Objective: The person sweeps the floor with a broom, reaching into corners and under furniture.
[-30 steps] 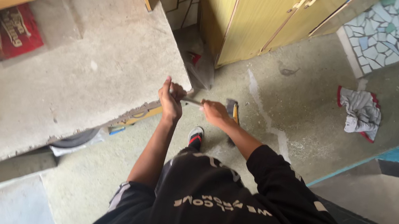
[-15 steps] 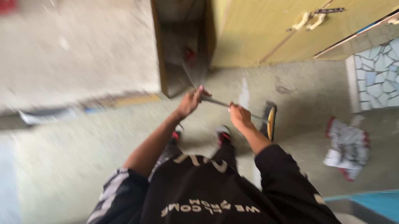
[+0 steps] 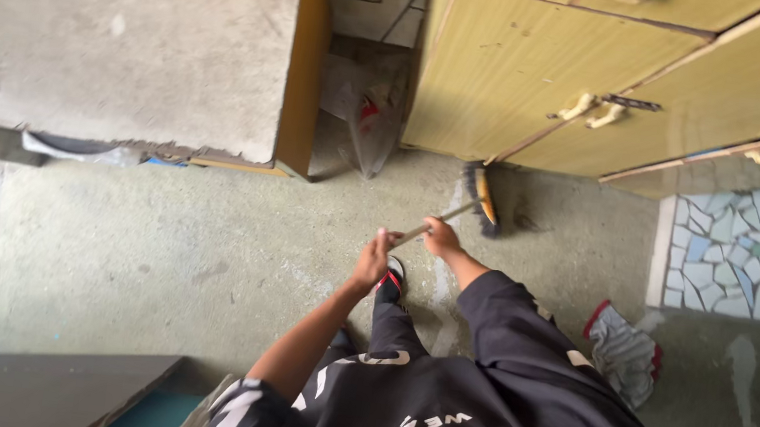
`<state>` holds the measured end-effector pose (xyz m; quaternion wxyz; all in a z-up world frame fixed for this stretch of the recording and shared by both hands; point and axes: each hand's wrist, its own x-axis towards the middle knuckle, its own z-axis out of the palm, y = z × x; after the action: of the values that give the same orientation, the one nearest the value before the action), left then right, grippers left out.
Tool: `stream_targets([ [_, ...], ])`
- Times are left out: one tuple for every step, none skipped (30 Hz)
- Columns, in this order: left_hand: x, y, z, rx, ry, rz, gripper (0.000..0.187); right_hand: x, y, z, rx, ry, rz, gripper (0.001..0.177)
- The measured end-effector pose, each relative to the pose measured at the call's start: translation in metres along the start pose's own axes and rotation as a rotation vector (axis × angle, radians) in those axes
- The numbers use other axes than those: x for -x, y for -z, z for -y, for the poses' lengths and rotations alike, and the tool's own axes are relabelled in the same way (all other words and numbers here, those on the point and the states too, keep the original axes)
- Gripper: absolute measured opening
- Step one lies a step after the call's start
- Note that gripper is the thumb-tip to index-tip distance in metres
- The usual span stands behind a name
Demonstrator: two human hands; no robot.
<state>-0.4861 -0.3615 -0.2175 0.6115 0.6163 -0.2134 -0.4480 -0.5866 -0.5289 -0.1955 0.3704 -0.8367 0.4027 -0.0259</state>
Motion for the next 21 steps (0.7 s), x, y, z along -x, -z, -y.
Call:
stream_targets([
  [0.009,0.016,0.000,-0.017,-0.001,-0.063,0.061,-0.003,-0.013,0.010,-0.013,0.136,-0.013,0.040],
  [0.013,0.031,-0.002,-0.018,0.000,-0.078,0.061,-0.010,-0.025,0.018,-0.027,0.152,-0.005,0.040],
  [0.019,0.047,-0.005,-0.044,-0.026,-0.151,0.063,-0.013,-0.042,0.027,-0.043,0.164,0.005,0.039],
  [0.029,0.062,-0.007,-0.071,-0.052,-0.224,0.064,-0.012,-0.061,0.037,-0.031,0.084,0.085,0.037],
  [0.039,0.076,-0.012,-0.075,-0.052,-0.236,0.064,-0.014,-0.079,0.049,-0.015,0.008,0.159,0.035],
  [0.054,0.089,-0.018,-0.119,0.041,-0.287,0.066,-0.010,-0.098,0.062,-0.012,-0.020,0.208,0.033],
  [0.066,0.103,-0.025,-0.164,0.131,-0.340,0.068,-0.006,-0.116,0.076,-0.010,-0.042,0.255,0.032],
  [0.079,0.113,-0.032,-0.168,0.126,-0.354,0.068,0.002,-0.132,0.089,-0.026,0.081,0.254,0.032],
  [0.092,0.122,-0.038,-0.192,0.126,-0.478,0.066,0.012,-0.143,0.103,-0.041,0.203,0.250,0.031],
  [0.105,0.131,-0.045,-0.218,0.123,-0.602,0.064,0.019,-0.153,0.117,-0.043,0.214,0.304,0.030],
  [0.117,0.139,-0.050,-0.219,0.120,-0.609,0.064,0.028,-0.160,0.128,-0.033,0.180,0.382,0.028],
  [0.129,0.147,-0.056,-0.211,0.111,-0.652,0.067,0.037,-0.165,0.138,-0.023,0.141,0.457,0.027],
  [0.138,0.155,-0.063,-0.203,0.101,-0.692,0.071,0.045,-0.170,0.148,-0.007,0.120,0.504,0.025],
  [0.146,0.163,-0.070,-0.204,0.097,-0.695,0.071,0.051,-0.173,0.155,0.008,0.106,0.554,0.024],
  [0.152,0.169,-0.077,-0.172,0.048,-0.691,0.072,0.055,-0.174,0.160,0.032,0.140,0.567,0.023],
  [0.158,0.174,-0.085,-0.140,-0.002,-0.685,0.073,0.059,-0.174,0.163,0.053,0.192,0.569,0.022],
  [0.163,0.177,-0.094,-0.139,-0.004,-0.683,0.073,0.062,-0.173,0.165,0.097,0.310,0.528,0.019],
  [0.166,0.179,-0.103,-0.080,-0.028,-0.667,0.070,0.065,-0.170,0.164,0.098,0.309,0.525,0.019],
  [0.167,0.176,-0.111,-0.017,-0.051,-0.646,0.067,0.068,-0.165,0.160,0.135,0.334,0.479,0.019],
  [0.167,0.173,-0.119,-0.013,-0.051,-0.638,0.067,0.069,-0.159,0.155,0.173,0.358,0.433,0.019],
  [0.166,0.170,-0.127,-0.019,-0.069,-0.596,0.067,0.071,-0.154,0.151,0.175,0.351,0.430,0.019],
])
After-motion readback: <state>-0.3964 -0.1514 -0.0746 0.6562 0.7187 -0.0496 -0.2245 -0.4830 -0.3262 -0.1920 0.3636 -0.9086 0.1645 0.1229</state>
